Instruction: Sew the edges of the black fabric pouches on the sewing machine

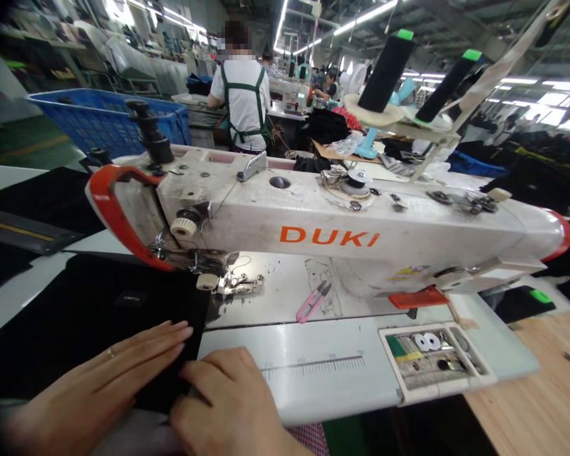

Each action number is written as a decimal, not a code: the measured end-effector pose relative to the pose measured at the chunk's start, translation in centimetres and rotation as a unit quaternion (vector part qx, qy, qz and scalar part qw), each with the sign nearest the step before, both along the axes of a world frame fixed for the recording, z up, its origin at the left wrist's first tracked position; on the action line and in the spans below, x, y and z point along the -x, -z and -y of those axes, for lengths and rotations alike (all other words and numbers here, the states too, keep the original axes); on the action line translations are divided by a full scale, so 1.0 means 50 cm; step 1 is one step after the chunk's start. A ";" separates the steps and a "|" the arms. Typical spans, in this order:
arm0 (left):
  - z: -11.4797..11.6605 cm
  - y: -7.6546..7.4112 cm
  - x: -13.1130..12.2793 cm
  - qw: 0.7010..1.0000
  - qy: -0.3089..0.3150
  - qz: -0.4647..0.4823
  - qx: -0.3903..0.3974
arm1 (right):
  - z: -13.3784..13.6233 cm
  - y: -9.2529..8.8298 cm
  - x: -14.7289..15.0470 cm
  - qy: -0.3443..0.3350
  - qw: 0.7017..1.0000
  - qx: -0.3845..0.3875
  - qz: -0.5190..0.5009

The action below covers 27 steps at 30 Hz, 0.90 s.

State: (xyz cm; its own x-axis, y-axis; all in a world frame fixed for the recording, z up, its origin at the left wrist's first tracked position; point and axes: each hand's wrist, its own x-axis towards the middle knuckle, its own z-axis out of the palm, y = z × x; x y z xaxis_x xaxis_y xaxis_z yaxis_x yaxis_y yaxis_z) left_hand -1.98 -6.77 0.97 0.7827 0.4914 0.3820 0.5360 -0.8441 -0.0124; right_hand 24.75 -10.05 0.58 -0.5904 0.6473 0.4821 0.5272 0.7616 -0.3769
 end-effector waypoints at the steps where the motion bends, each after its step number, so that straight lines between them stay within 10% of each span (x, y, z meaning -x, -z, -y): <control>1: -0.001 0.001 -0.005 0.999 0.017 -0.022 -0.018 | -0.001 0.000 -0.001 -0.005 1.000 -0.001 -0.005; 8: 0.019 -0.015 -0.054 0.997 -0.056 -0.015 0.055 | -0.015 -0.005 0.005 0.013 0.997 -0.038 -0.067; 18: -0.045 -0.071 -0.083 0.998 0.015 -0.022 -0.058 | -0.043 0.002 0.018 0.034 0.986 -0.132 -0.094; 27: -0.056 -0.037 -0.020 0.998 0.068 -0.006 0.016 | -0.048 -0.041 0.006 0.031 0.993 -0.051 -0.102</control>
